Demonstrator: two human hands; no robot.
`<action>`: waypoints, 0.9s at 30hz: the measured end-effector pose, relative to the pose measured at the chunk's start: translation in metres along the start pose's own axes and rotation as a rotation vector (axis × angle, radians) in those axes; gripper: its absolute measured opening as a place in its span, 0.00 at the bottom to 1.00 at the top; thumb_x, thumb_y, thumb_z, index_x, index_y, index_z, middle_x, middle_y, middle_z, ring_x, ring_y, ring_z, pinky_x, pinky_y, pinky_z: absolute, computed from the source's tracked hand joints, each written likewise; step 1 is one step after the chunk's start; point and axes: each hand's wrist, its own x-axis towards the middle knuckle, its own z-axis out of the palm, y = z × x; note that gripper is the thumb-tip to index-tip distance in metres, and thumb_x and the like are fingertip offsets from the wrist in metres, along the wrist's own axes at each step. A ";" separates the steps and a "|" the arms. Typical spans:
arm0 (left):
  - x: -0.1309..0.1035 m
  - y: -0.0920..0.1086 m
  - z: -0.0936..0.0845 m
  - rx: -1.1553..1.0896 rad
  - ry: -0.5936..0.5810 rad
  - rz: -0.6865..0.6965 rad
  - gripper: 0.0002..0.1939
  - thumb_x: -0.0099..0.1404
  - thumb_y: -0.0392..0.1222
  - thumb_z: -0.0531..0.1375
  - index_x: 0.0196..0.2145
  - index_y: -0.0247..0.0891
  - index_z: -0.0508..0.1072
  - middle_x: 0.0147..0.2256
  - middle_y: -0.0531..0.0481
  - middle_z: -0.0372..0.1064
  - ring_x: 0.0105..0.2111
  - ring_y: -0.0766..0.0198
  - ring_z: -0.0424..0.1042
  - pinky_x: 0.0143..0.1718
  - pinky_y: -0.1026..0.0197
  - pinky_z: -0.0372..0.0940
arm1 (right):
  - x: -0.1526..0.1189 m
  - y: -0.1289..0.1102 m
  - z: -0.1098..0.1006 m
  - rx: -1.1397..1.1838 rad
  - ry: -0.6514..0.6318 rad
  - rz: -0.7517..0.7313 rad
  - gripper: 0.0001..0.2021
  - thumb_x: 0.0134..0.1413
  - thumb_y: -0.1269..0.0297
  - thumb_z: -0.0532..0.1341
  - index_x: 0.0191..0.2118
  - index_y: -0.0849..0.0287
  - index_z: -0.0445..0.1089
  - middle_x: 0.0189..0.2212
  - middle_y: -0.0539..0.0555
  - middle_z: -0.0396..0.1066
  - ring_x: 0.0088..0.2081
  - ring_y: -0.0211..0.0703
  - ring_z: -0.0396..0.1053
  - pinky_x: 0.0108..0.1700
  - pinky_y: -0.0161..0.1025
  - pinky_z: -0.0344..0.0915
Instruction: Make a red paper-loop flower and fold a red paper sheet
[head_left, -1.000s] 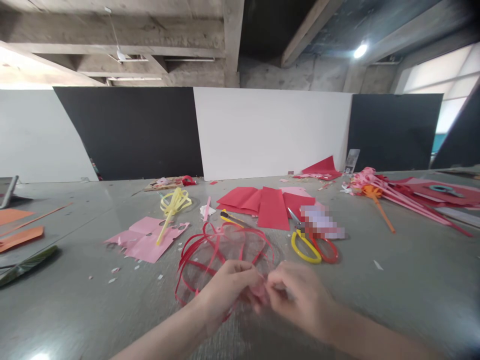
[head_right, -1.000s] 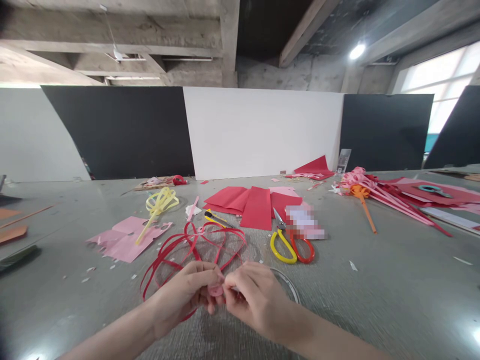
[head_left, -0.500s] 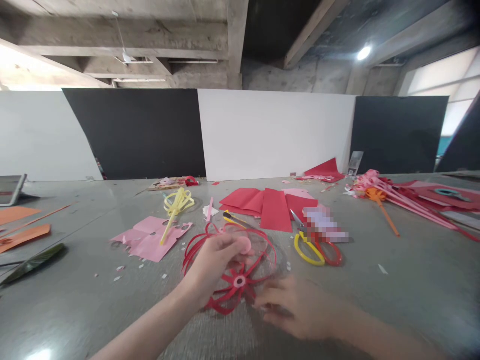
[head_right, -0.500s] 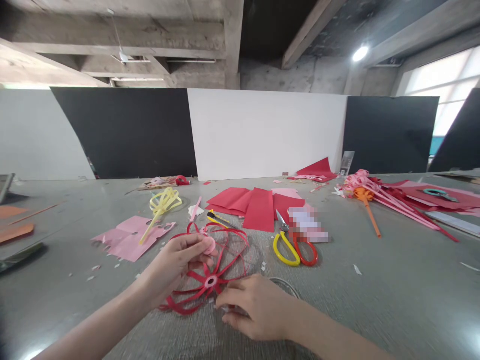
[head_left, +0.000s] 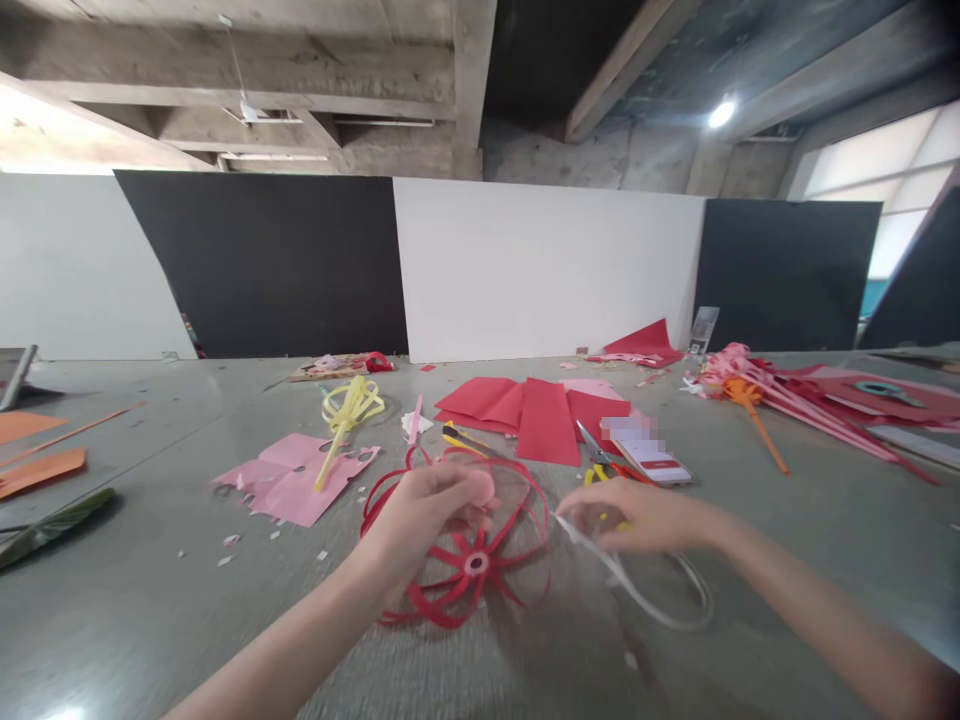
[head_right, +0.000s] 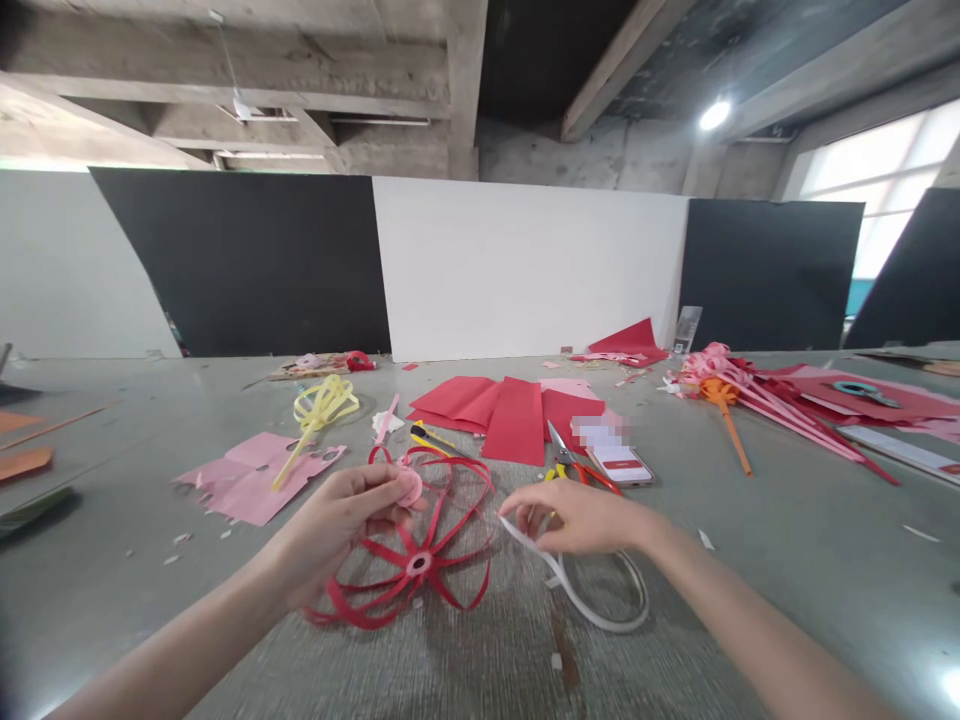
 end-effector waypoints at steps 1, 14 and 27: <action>0.000 0.000 0.000 0.009 -0.005 -0.005 0.10 0.56 0.44 0.59 0.25 0.34 0.69 0.28 0.50 0.70 0.24 0.69 0.66 0.28 0.68 0.58 | -0.001 0.004 -0.001 -0.029 0.023 0.005 0.27 0.40 0.79 0.53 0.50 0.55 0.63 0.40 0.53 0.70 0.39 0.41 0.68 0.38 0.34 0.64; 0.000 0.001 0.001 0.086 -0.026 -0.029 0.10 0.57 0.44 0.58 0.26 0.34 0.70 0.23 0.52 0.68 0.24 0.68 0.66 0.27 0.67 0.57 | 0.003 0.031 0.009 -0.559 0.236 0.108 0.33 0.31 0.75 0.64 0.50 0.53 0.61 0.47 0.55 0.65 0.45 0.52 0.65 0.44 0.43 0.60; 0.002 -0.002 0.001 0.055 -0.038 -0.049 0.10 0.55 0.45 0.60 0.25 0.35 0.70 0.22 0.53 0.67 0.23 0.67 0.68 0.27 0.66 0.59 | 0.009 0.022 0.020 -0.885 0.416 0.152 0.39 0.23 0.69 0.67 0.50 0.62 0.57 0.45 0.63 0.61 0.45 0.60 0.62 0.43 0.49 0.58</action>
